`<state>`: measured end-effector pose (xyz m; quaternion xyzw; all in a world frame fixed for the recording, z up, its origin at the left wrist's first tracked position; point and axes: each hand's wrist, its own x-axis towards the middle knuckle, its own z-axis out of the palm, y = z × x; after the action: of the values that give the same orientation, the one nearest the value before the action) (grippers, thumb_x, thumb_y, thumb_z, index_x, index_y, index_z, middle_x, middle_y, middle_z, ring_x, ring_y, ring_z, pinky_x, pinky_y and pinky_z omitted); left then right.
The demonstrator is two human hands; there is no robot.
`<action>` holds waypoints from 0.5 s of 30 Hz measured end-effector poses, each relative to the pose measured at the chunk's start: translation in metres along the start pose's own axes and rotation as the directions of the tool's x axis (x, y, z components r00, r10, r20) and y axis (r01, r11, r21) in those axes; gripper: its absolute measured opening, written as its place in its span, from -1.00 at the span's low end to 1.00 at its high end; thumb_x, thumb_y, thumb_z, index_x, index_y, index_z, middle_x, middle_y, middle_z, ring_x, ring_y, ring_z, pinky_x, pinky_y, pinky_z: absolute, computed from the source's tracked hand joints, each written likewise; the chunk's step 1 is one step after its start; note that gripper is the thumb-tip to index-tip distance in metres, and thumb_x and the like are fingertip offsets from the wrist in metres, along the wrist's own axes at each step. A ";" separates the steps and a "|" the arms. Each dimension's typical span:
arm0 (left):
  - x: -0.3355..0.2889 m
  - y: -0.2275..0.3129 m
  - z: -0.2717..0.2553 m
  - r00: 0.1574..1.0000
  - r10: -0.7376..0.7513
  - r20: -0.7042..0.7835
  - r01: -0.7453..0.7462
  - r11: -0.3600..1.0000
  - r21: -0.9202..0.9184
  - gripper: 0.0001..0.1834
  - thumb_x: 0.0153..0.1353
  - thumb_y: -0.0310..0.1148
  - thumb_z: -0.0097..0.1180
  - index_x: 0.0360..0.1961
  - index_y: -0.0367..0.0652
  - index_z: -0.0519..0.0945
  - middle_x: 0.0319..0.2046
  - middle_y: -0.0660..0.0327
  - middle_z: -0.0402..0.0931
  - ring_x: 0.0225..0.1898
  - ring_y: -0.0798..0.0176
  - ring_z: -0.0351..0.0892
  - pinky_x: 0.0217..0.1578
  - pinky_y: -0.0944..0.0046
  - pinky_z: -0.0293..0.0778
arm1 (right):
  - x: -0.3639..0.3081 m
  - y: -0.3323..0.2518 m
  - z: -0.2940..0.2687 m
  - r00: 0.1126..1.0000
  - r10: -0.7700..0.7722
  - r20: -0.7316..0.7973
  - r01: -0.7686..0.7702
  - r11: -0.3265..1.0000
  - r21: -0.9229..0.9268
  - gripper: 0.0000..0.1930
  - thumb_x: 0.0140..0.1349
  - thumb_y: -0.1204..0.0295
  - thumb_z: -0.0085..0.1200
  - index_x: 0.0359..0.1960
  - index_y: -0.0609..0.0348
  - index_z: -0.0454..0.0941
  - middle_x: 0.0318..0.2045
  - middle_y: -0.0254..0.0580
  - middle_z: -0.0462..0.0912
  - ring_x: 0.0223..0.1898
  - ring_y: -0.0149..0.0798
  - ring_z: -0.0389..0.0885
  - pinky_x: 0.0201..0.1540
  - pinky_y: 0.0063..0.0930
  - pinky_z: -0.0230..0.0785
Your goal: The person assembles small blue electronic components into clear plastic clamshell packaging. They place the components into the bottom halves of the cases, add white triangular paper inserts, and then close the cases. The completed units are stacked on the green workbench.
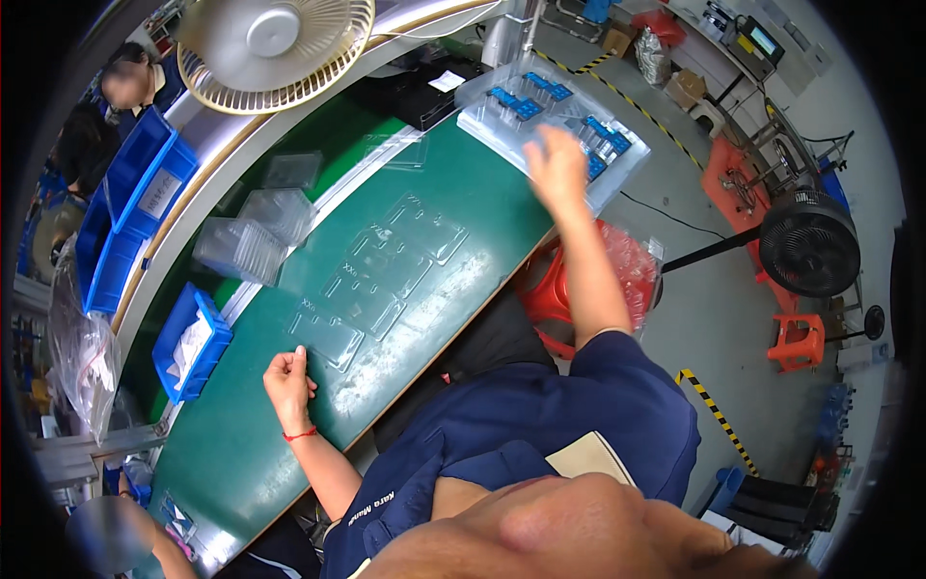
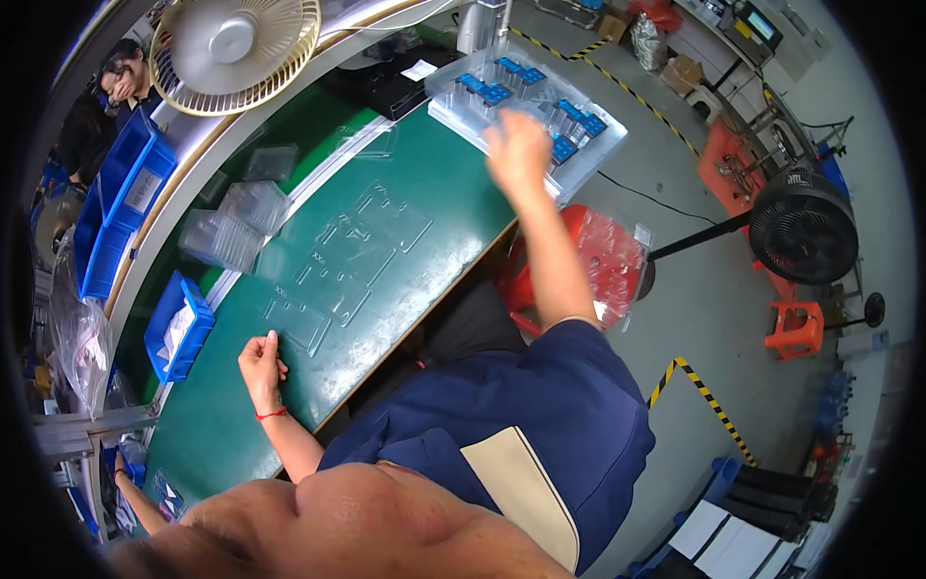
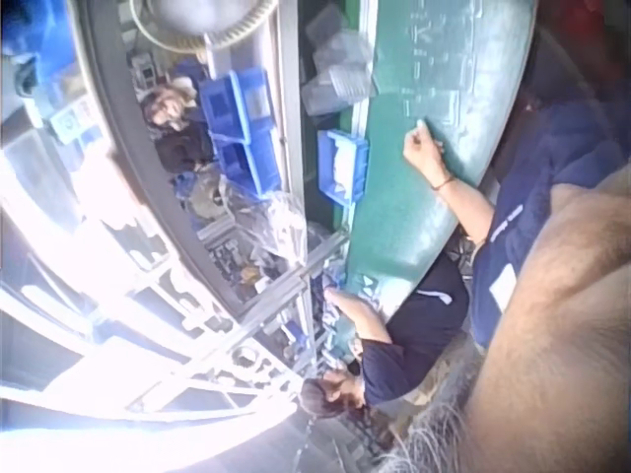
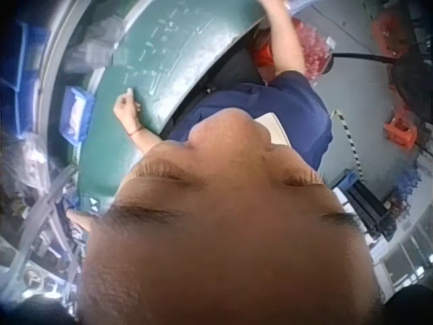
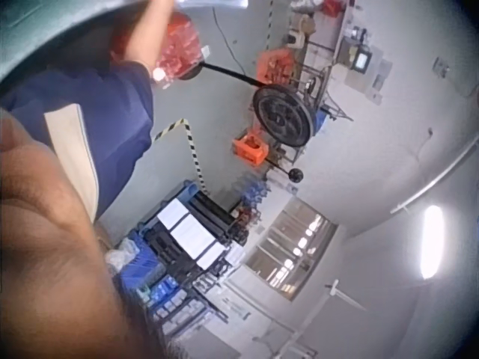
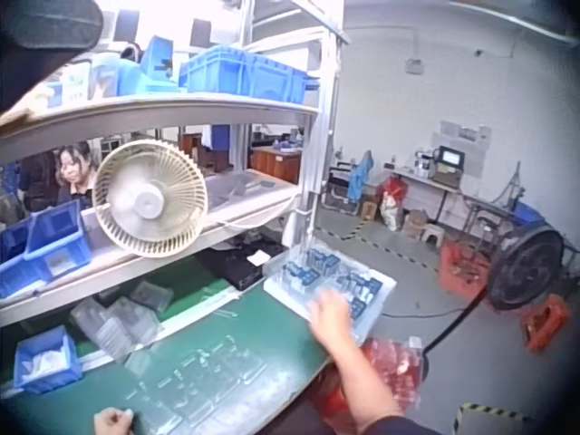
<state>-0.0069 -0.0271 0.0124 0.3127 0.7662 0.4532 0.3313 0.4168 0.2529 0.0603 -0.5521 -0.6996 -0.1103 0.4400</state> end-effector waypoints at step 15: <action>0.003 -0.006 -0.002 1.000 0.012 -0.018 -0.014 0.995 -0.094 -0.75 0.30 -0.31 0.15 -0.46 -0.25 0.52 -0.65 0.31 0.40 -0.80 0.49 0.33 -0.86 0.48 0.16 | 0.085 0.134 -0.026 0.837 0.454 0.306 -0.226 0.795 -0.562 -0.40 0.04 -0.11 0.23 -0.11 0.18 0.61 -0.11 0.05 0.63 0.01 0.04 0.55 0.04 -0.09 0.34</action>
<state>-0.0113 -0.0281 0.0076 0.2979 0.7448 0.4936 0.3361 0.5461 0.3433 0.0940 -0.7771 -0.6105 -0.0829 0.1289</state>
